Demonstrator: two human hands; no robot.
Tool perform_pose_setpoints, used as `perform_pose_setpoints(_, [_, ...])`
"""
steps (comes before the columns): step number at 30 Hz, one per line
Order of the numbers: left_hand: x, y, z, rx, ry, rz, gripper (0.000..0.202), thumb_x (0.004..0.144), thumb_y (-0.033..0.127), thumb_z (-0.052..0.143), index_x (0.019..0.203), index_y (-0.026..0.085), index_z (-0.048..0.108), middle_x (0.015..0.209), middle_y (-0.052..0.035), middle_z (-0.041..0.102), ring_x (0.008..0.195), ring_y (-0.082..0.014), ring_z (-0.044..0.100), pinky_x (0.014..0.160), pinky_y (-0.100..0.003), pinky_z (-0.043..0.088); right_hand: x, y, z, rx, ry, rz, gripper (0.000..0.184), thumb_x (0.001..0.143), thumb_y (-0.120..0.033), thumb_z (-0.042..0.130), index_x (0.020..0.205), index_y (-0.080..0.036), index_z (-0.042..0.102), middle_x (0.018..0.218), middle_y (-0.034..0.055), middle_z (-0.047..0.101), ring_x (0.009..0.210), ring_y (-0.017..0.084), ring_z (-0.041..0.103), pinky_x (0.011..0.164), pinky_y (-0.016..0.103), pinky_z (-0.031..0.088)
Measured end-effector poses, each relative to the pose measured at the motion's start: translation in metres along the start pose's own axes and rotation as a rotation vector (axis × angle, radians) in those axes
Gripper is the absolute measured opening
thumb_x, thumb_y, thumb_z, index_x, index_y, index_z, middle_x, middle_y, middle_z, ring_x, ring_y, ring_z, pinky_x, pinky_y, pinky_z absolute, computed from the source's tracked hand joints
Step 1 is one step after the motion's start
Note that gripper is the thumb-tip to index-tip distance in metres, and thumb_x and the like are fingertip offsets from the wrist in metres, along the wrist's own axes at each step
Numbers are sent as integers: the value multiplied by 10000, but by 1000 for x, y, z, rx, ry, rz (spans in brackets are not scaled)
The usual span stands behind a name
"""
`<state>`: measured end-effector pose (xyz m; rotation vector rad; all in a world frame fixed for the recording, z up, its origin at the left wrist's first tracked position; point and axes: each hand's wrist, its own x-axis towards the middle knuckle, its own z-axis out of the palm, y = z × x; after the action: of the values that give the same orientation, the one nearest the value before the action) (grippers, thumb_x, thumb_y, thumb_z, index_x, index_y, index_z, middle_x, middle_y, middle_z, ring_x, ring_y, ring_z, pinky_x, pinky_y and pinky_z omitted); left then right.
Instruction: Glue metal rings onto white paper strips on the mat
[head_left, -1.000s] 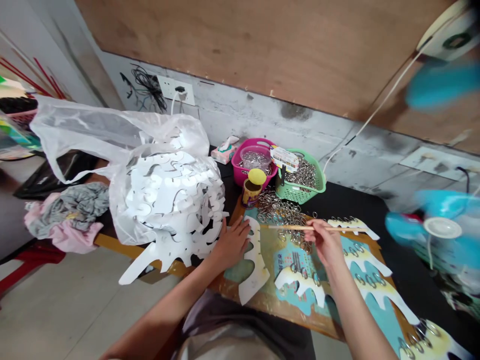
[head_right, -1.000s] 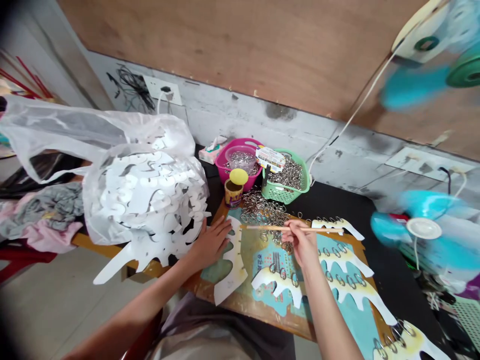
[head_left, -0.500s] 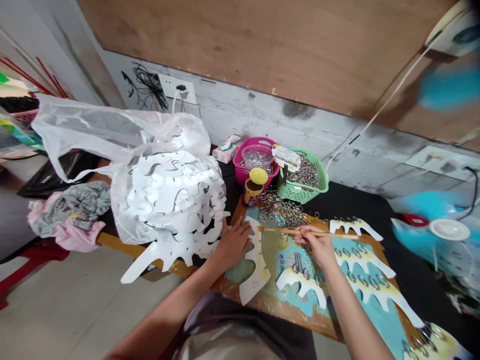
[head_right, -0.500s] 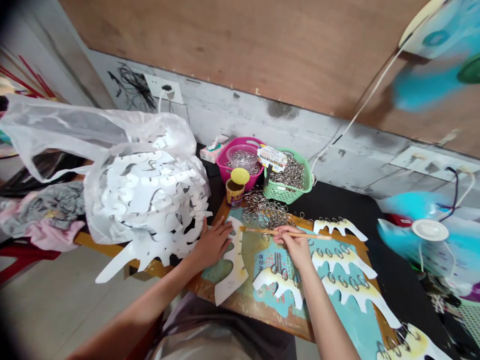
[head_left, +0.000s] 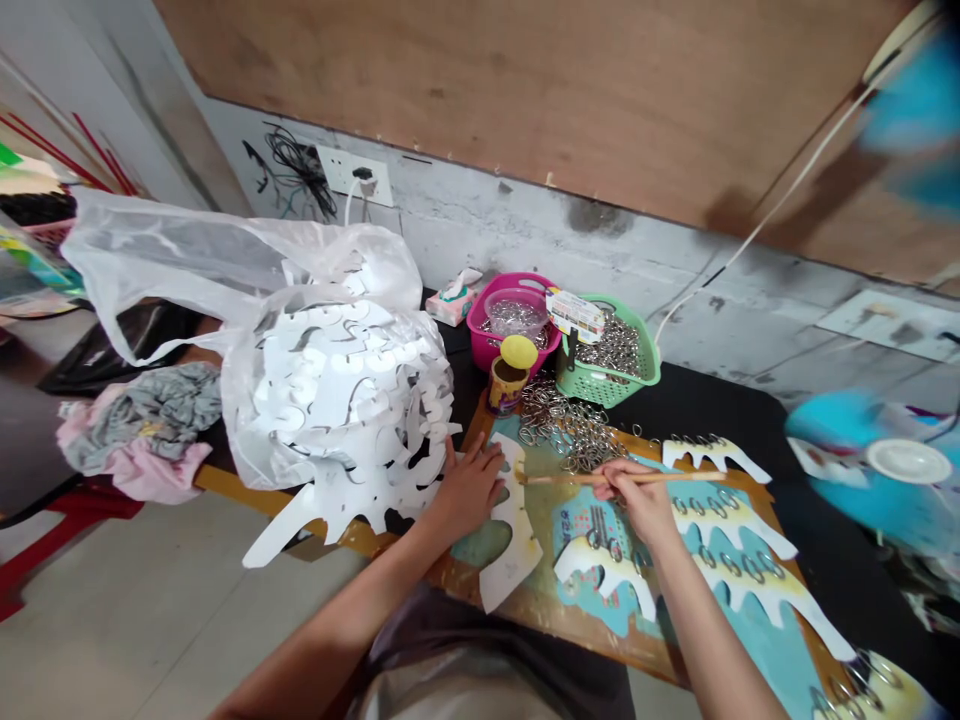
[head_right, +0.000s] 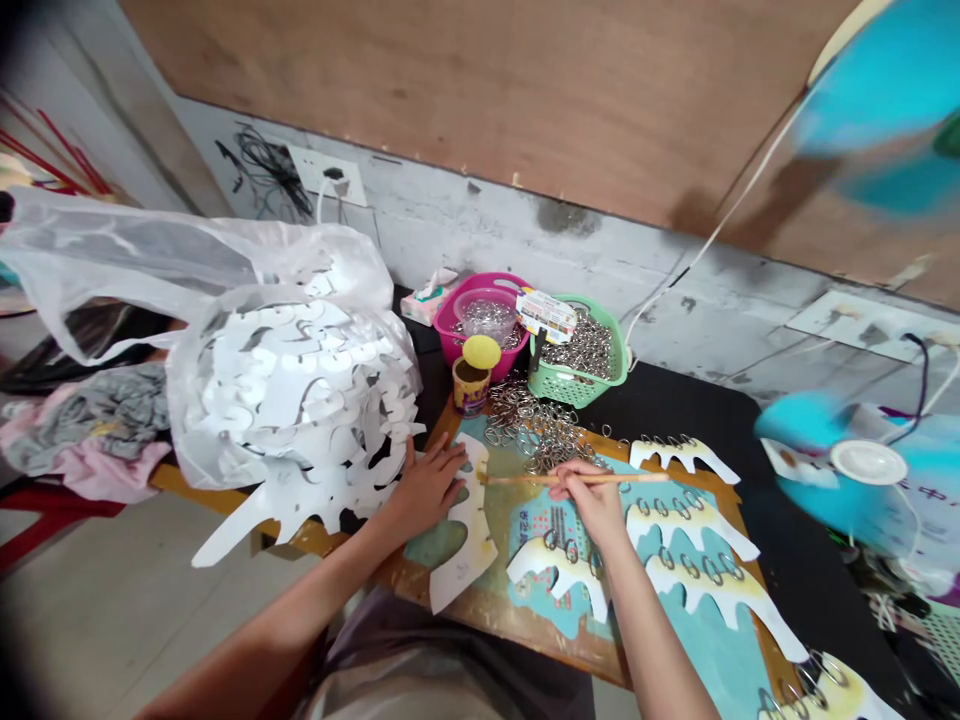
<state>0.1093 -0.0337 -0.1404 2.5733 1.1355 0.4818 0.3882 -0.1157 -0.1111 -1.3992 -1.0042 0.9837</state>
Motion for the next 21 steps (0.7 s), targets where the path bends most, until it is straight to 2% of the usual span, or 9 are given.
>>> perform_pose_setpoints(2, [0,0,0,0,4,2,343,955,204,500,1286,210,590,1442,-103,555,1450,-351,350,1164,-736,-39,0,1,0,-6,-26,4,208,784,-401,738,785,-196,772,676,42,732,553,180,679,544,277,584])
perform_pose_setpoints(5, [0,0,0,6,-1,1,346,959,208,488,1290,225,587,1450,-87,551,1457,-346,337,1170,-727,-51,0,-1,0,24,40,-14,199,781,-404,737,793,-208,771,711,39,743,587,179,688,582,284,594])
perform_pose_setpoints(9, [0,-2,2,7,4,3,350,960,211,477,1294,217,582,1450,-90,551,1450,-354,346,1162,-738,-49,1,-4,2,18,-28,5,190,771,-389,737,758,-202,764,619,26,708,515,168,655,517,265,565])
perform_pose_setpoints(13, [-1,-3,4,5,26,13,343,960,217,492,1289,217,587,1444,-94,555,1455,-333,345,1187,-699,-47,2,-7,3,2,0,-16,177,778,-380,729,806,-211,771,689,30,737,592,183,691,586,285,591])
perform_pose_setpoints(15, [-1,-3,4,2,27,15,344,962,221,490,1292,214,588,1447,-96,552,1458,-335,339,1185,-703,-50,1,-9,3,-19,-66,5,164,761,-365,732,769,-205,768,636,28,722,538,184,670,531,283,573])
perform_pose_setpoints(17, [-1,-3,3,2,13,14,348,961,220,490,1294,212,589,1450,-97,548,1455,-348,341,1171,-725,-51,1,-10,3,15,-71,9,157,747,-358,723,719,-208,758,569,15,693,464,169,629,460,263,532])
perform_pose_setpoints(19, [-1,-2,3,2,5,10,349,960,215,488,1293,213,593,1447,-99,551,1453,-357,344,1160,-744,-40,1,-11,4,41,-36,-1,153,753,-359,713,735,-215,762,587,14,704,489,168,646,482,258,538])
perform_pose_setpoints(21, [-1,-2,3,2,13,10,349,964,217,481,1293,213,596,1445,-103,552,1455,-354,343,1165,-738,-28,0,-12,4,10,-74,16,156,759,-355,710,755,-210,768,619,24,719,526,179,669,510,266,552])
